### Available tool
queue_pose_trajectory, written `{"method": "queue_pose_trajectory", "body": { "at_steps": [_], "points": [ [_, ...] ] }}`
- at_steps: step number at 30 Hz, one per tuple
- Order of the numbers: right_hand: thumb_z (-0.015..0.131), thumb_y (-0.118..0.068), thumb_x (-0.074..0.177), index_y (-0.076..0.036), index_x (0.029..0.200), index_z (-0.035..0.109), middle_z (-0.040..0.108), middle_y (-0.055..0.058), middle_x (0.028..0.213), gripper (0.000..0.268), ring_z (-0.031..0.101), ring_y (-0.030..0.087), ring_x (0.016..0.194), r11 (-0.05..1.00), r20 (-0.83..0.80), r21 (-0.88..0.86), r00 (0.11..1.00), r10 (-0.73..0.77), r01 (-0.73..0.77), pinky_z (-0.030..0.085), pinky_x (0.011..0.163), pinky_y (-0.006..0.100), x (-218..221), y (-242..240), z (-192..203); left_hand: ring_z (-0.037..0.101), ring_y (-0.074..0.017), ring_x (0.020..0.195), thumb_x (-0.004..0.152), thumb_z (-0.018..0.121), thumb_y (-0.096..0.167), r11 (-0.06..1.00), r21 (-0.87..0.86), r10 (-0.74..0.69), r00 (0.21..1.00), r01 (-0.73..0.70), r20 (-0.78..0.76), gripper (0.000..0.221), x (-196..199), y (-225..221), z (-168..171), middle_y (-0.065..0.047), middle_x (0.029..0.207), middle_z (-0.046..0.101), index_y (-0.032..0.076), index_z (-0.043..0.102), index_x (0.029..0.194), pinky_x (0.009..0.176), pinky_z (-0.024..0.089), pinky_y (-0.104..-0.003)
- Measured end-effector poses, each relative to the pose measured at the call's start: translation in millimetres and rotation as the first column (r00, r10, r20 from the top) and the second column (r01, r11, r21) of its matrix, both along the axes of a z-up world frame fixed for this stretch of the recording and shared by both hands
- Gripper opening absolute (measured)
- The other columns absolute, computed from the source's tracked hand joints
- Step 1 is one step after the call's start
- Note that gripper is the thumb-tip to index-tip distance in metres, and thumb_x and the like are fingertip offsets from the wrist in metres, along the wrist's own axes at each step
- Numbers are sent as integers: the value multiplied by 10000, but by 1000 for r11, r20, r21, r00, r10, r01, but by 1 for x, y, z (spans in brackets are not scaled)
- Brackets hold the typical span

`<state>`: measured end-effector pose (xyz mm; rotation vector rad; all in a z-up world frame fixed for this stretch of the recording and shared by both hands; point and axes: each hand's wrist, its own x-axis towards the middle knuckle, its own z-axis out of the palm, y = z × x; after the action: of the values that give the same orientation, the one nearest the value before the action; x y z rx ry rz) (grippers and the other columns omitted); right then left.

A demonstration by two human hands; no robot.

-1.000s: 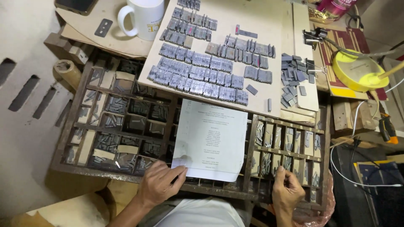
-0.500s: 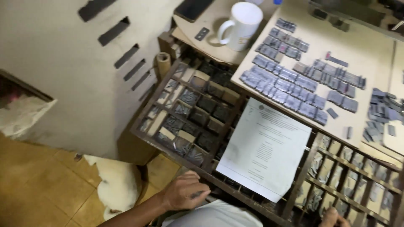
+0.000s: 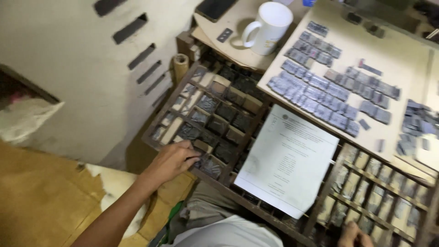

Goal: Sorting and organizing individual metal type characters into a wooden type case according to a reference sheet.

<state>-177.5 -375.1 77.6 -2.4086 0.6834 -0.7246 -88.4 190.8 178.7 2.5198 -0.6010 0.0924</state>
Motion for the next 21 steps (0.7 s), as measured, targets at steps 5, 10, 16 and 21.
{"method": "queue_pose_trajectory", "body": {
  "at_steps": [5, 10, 16, 21],
  "points": [
    [707, -301, 1095, -30, 991, 785, 605, 74, 664, 300, 536, 122, 685, 988, -23, 80, 991, -130, 131, 413, 612, 335, 2, 57, 78, 701, -300, 906, 931, 628, 228, 984, 179, 37, 985, -6, -170, 204, 17, -3, -17, -56, 967, 659, 204, 768, 1078, 722, 525, -461],
    [675, -314, 1059, -31, 961, 796, 668, 62, 700, 323, 558, 165, 640, 990, -26, 117, 997, -74, 76, 406, 556, 344, 2, 59, 87, 713, -282, 850, 997, 554, 348, 938, 333, 190, 949, -99, -251, 249, 14, -4, -21, -26, 1063, 614, 193, 687, 1140, 642, 588, -496],
    [725, -336, 1115, -56, 1058, 793, 653, 99, 732, 294, 588, 128, 783, 997, 4, 47, 998, -65, 65, 464, 719, 331, -1, 75, 97, 622, -296, 927, 1045, 454, 217, 980, 47, 199, 955, -194, -221, 231, -2, 10, -11, -86, 1042, 581, 82, 640, 1068, 816, 484, -422],
    [723, -289, 1226, 3, 1127, 785, 674, 127, 820, 314, 599, 202, 705, 998, -46, 14, 997, -67, 68, 463, 594, 350, 0, 37, 39, 645, -281, 925, 1035, 435, 206, 981, 1, 195, 975, -195, -106, 259, -6, 20, -17, -79, 1065, 604, 123, 672, 1097, 769, 511, -430]
  ]
}}
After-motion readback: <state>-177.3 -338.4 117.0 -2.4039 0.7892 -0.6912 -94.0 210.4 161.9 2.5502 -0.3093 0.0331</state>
